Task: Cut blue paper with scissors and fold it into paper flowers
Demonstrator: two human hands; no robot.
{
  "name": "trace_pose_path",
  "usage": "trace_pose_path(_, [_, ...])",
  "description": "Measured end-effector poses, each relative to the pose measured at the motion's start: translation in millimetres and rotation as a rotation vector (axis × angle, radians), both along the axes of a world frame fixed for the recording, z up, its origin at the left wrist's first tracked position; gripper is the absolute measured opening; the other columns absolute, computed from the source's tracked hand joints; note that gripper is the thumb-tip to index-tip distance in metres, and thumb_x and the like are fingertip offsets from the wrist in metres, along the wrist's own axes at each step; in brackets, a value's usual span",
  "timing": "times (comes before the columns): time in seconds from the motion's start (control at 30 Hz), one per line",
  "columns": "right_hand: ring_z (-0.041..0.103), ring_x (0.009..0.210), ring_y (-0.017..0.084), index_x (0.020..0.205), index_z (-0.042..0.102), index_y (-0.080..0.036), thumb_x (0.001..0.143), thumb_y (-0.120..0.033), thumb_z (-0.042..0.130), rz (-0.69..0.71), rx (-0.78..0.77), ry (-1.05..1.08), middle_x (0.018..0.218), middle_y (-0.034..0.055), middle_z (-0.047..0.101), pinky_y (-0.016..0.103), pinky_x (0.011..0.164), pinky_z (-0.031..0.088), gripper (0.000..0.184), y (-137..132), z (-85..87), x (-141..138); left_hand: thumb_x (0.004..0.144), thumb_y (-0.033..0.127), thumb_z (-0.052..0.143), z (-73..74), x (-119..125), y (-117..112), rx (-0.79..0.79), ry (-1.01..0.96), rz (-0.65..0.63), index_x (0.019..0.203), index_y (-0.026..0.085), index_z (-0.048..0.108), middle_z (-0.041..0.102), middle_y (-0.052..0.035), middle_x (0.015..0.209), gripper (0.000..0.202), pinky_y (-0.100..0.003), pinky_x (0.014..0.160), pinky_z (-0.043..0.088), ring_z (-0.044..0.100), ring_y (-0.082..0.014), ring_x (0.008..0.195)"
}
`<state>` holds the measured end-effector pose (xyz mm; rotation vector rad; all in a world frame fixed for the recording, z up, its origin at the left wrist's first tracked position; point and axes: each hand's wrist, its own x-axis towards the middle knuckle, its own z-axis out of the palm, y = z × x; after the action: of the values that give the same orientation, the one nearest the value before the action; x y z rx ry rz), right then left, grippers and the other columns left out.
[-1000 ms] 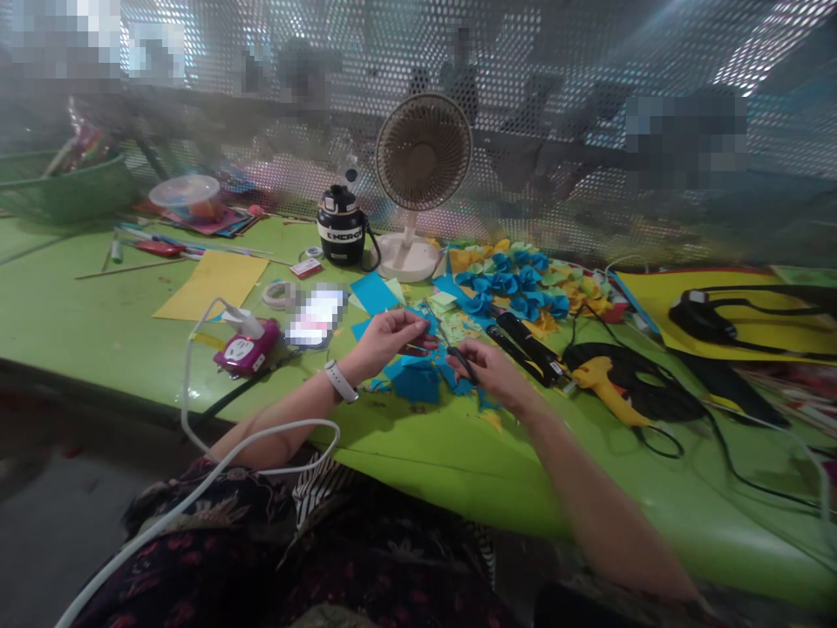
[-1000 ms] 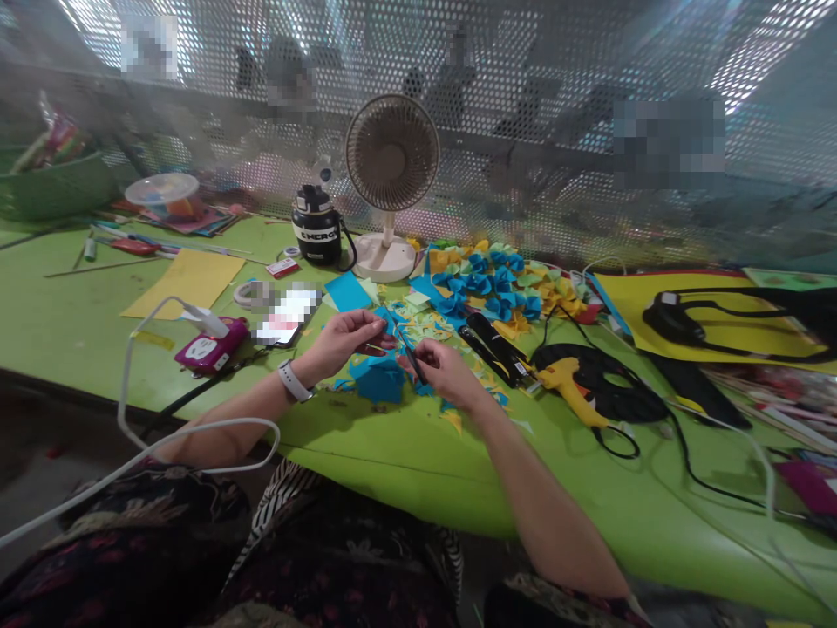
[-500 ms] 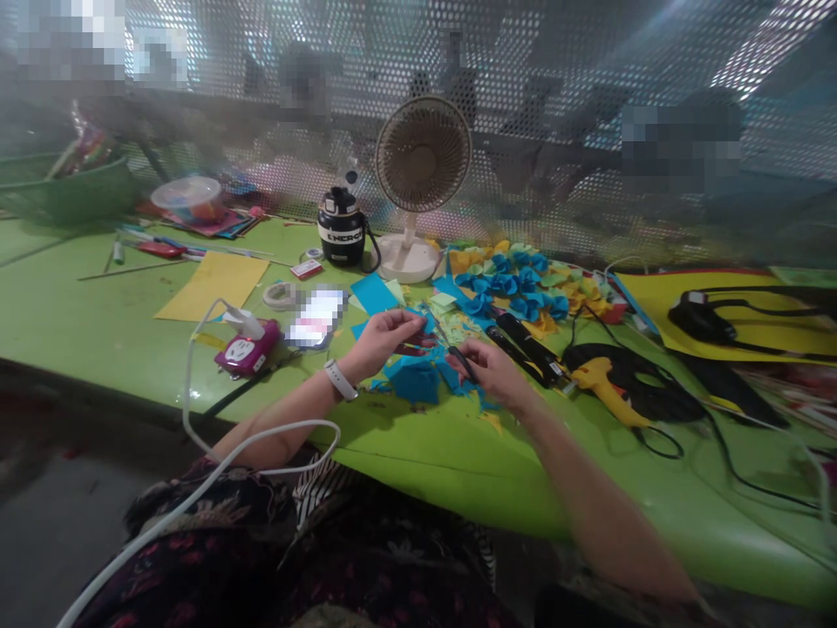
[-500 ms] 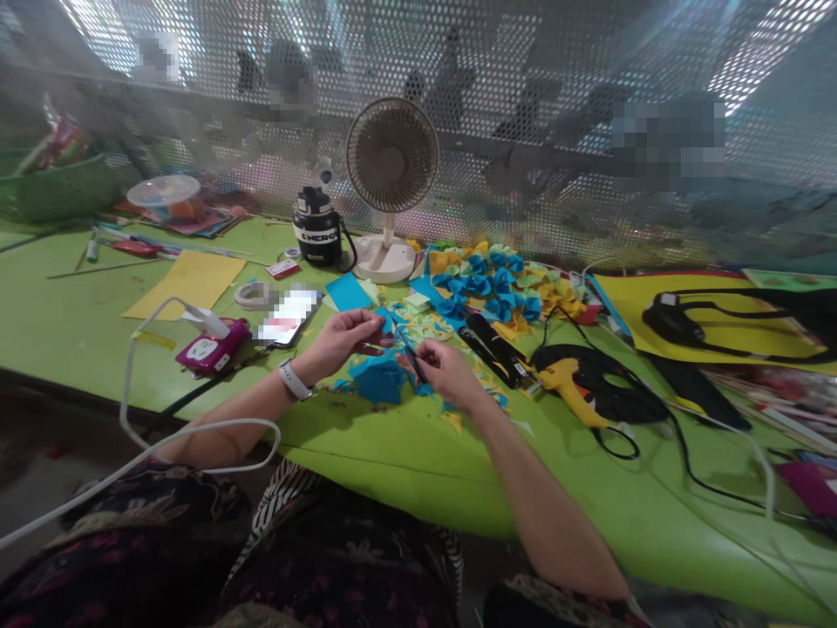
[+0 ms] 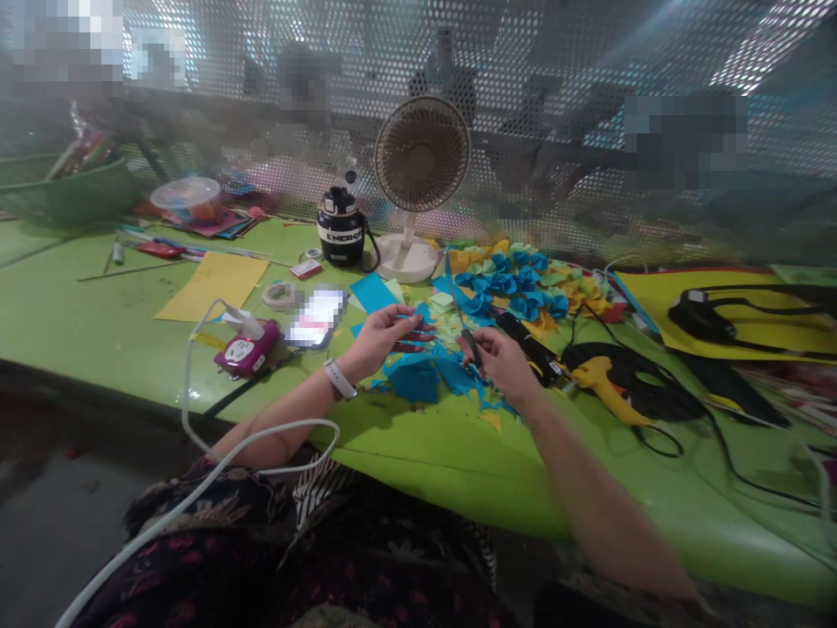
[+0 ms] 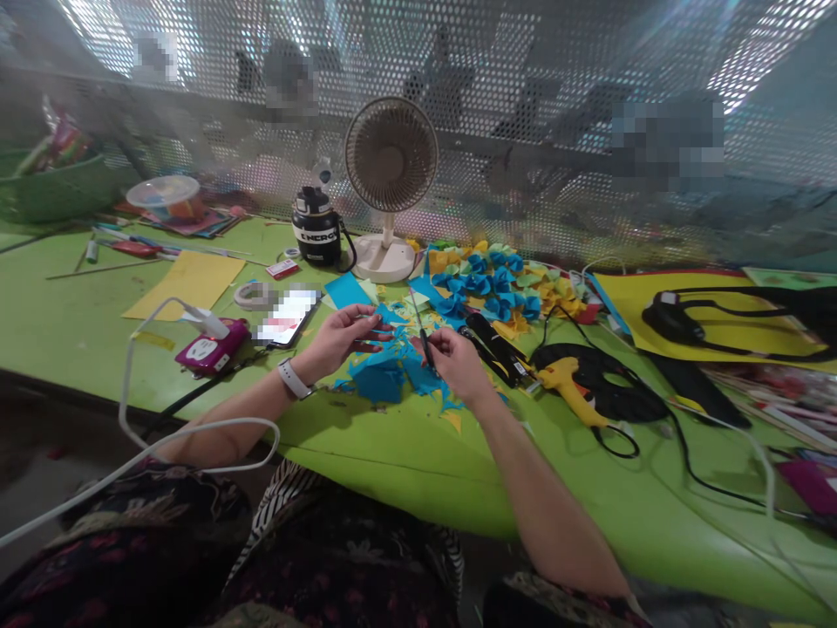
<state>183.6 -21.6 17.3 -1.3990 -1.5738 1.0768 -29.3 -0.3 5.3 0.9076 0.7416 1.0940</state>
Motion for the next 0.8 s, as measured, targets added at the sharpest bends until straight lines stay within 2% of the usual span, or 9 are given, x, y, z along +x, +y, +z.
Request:
trace_pose_path(0.17, [0.055,0.061,0.018,0.069,0.055,-0.022,0.063,-0.072,0.071,-0.164,0.169,-0.300,0.066,0.0040,0.063,0.031,0.058,0.042,0.053,16.4,-14.2,19.2,0.083,0.029,0.074,2.2,0.2,0.8,-0.083,-0.067,0.020,0.095,0.015,0.057,0.077,-0.0121,0.090,0.026,-0.028,0.066,0.060,0.076,-0.0211,0.078])
trace_pose_path(0.3, [0.057,0.061,0.020,0.067,0.054,-0.023,0.068,-0.070,0.066,-0.205,0.199,-0.496,0.066,0.0050,0.065,0.032,0.058,0.040,0.049,24.5,-22.6,26.9,0.087,0.033,0.070,3.9,2.0,2.7,-0.171,-0.108,0.062,0.092,0.014,0.057,0.077,-0.0143,0.085,0.023,-0.031,0.066,0.060,0.075,-0.0223,0.078])
trace_pose_path(0.53, [0.058,0.064,0.021,0.067,0.054,-0.023,0.067,-0.075,0.062,-0.173,0.177,-0.450,0.069,0.0066,0.066,0.032,0.059,0.041,0.052,23.4,-22.7,21.3,0.086,0.028,0.072,5.9,3.8,0.2,-0.155,-0.159,0.071,0.085,0.012,0.061,0.076,-0.0132,0.086,0.020,-0.028,0.070,0.060,0.075,-0.0200,0.081])
trace_pose_path(0.7, [0.058,0.061,0.021,0.066,0.054,-0.023,0.066,-0.074,0.065,-0.212,0.187,-0.496,0.065,0.0056,0.065,0.032,0.058,0.040,0.051,26.1,-24.7,25.2,0.085,0.027,0.074,6.0,5.9,-1.1,-0.139,-0.121,0.092,0.084,0.012,0.063,0.076,-0.0094,0.082,0.019,-0.023,0.065,0.058,0.075,-0.0162,0.075])
trace_pose_path(0.8, [0.057,0.061,0.020,0.065,0.054,-0.023,0.065,-0.074,0.067,-0.205,0.186,-0.429,0.064,0.0050,0.064,0.032,0.058,0.041,0.053,24.5,-22.1,24.8,0.084,0.029,0.075,4.3,7.2,-1.0,-0.119,-0.076,0.126,0.083,0.012,0.063,0.075,-0.0067,0.076,0.021,-0.021,0.061,0.056,0.074,-0.0144,0.070])
